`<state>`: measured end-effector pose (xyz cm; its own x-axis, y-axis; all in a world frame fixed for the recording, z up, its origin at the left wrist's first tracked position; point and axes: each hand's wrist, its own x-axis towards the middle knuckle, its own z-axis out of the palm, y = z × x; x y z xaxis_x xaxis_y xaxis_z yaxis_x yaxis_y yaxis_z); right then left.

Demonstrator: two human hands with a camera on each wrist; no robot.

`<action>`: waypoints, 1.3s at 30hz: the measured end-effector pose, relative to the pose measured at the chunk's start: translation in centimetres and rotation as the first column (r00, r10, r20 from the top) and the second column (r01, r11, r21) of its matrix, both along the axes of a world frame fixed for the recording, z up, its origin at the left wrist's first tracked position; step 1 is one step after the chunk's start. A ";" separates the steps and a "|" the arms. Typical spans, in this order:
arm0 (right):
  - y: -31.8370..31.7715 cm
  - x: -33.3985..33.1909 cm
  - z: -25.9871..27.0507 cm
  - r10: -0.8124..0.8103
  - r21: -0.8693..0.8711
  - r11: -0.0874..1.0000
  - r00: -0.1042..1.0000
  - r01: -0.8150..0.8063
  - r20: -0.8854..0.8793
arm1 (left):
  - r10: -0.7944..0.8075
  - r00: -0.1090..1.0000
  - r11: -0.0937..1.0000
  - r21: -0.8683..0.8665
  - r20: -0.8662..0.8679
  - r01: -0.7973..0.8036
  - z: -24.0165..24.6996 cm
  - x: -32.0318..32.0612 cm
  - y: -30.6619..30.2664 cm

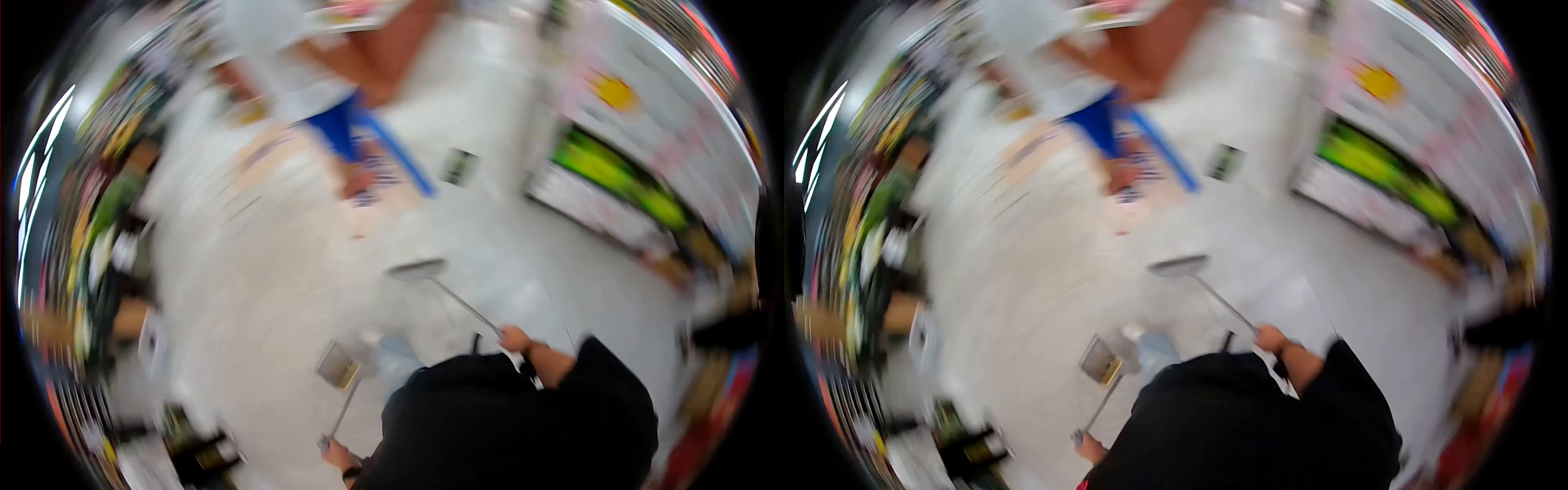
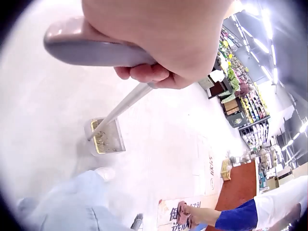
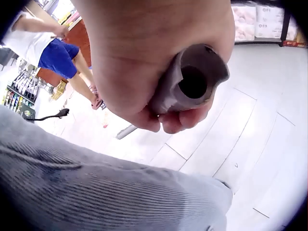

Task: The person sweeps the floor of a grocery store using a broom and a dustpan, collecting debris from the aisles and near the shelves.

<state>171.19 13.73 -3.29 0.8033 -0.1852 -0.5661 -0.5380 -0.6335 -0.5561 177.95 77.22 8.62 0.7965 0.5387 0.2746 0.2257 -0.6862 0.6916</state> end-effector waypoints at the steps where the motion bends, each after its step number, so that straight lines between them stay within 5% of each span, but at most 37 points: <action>1: 1.1 2.4 -0.1 -0.038 0.019 0.999 0.997 0.039 -0.063 | 0.200 0.926 0.720 -0.593 -0.319 -0.360 3.6 2.5 -1.2; 2: 2.9 7.3 5.8 -0.128 0.096 0.982 0.948 0.163 -0.292 | 0.206 0.941 0.829 -0.462 -0.270 -0.314 0.1 4.3 1.3; 3: 4.8 9.0 5.5 -0.089 -0.032 0.996 0.988 0.086 -0.123 | 0.173 0.956 0.881 -0.396 -0.237 -0.258 -1.6 5.9 3.2; 4: 5.4 9.7 1.5 0.033 -0.138 0.990 0.999 -0.030 0.020 | 0.237 0.944 0.853 -0.416 -0.229 -0.315 -0.4 7.3 3.4; 7: 8.4 19.7 4.6 0.028 -0.092 0.995 0.990 -0.041 -0.142 | 0.391 0.882 0.676 -0.569 -0.263 -0.469 2.4 15.6 4.1; 10: 12.3 30.1 8.0 0.064 -0.080 0.994 0.980 -0.080 -0.189 | 0.348 0.887 0.744 -0.486 -0.304 -0.459 0.3 22.4 9.0; 11: 15.5 33.8 14.4 0.080 -0.070 0.993 0.974 -0.097 -0.212 | 0.344 0.889 0.707 -0.539 -0.303 -0.457 2.8 25.4 8.9; 12: 15.5 35.2 13.4 0.098 -0.072 0.991 0.970 -0.117 -0.220 | 0.335 0.893 0.674 -0.586 -0.300 -0.449 4.6 27.5 9.8; 13: 15.6 37.0 11.4 0.078 -0.062 0.994 0.969 -0.095 -0.234 | 0.343 0.914 0.767 -0.498 -0.215 -0.405 -1.3 28.7 13.0; 16: 19.4 44.8 11.9 0.060 -0.038 0.997 0.968 -0.071 -0.245 | 0.362 0.871 0.694 -0.528 -0.333 -0.490 6.2 37.7 12.9; 19: 22.8 52.8 11.0 0.080 -0.034 0.995 0.971 -0.090 -0.224 | 0.422 0.872 0.763 -0.423 -0.246 -0.489 1.7 43.0 16.9; 21: 25.3 58.5 10.9 0.068 -0.071 0.994 0.980 -0.083 -0.187 | 0.431 0.862 0.715 -0.481 -0.267 -0.507 2.0 47.1 18.8; 22: 25.4 60.5 8.0 0.088 -0.073 0.992 0.974 -0.106 -0.209 | 0.427 0.859 0.675 -0.533 -0.281 -0.510 2.8 48.8 19.8; 24: 24.1 65.5 -0.9 0.349 -0.219 0.921 0.932 -0.322 0.100 | 0.455 0.833 0.640 -0.536 -0.313 -0.551 4.2 52.5 21.5; 26: 24.2 72.5 -4.9 0.455 -0.235 0.876 0.883 -0.420 0.117 | 0.496 0.806 0.602 -0.541 -0.324 -0.588 5.0 56.0 23.2; 29: 30.4 84.3 1.1 0.513 -0.071 0.853 0.856 -0.516 -0.061 | 0.551 0.760 0.586 -0.488 -0.346 -0.647 3.3 59.9 27.1; 31: 35.5 91.8 7.1 0.528 -0.002 0.843 0.829 -0.537 -0.186 | 0.543 0.784 0.691 -0.370 -0.301 -0.621 0.4 60.9 29.1; 34: 43.0 102.2 10.2 0.440 0.122 0.898 0.850 -0.423 -0.289 | 0.598 0.719 0.635 -0.339 -0.355 -0.695 2.3 65.7 30.2; 37: 49.5 111.5 6.5 0.552 0.089 0.832 0.804 -0.547 -0.222 | 0.690 0.713 0.690 -0.184 -0.124 -0.700 -4.1 68.1 35.0; 39: 54.0 116.9 4.1 0.560 0.108 0.826 0.786 -0.553 -0.261 | 0.734 0.642 0.576 -0.299 -0.222 -0.761 -3.7 71.0 37.8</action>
<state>288.05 67.75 0.82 0.5777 0.2630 -0.7727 -0.2262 -0.8580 -0.4612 248.94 115.07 4.96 0.0760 0.9937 -0.0827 0.6041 0.0201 0.7967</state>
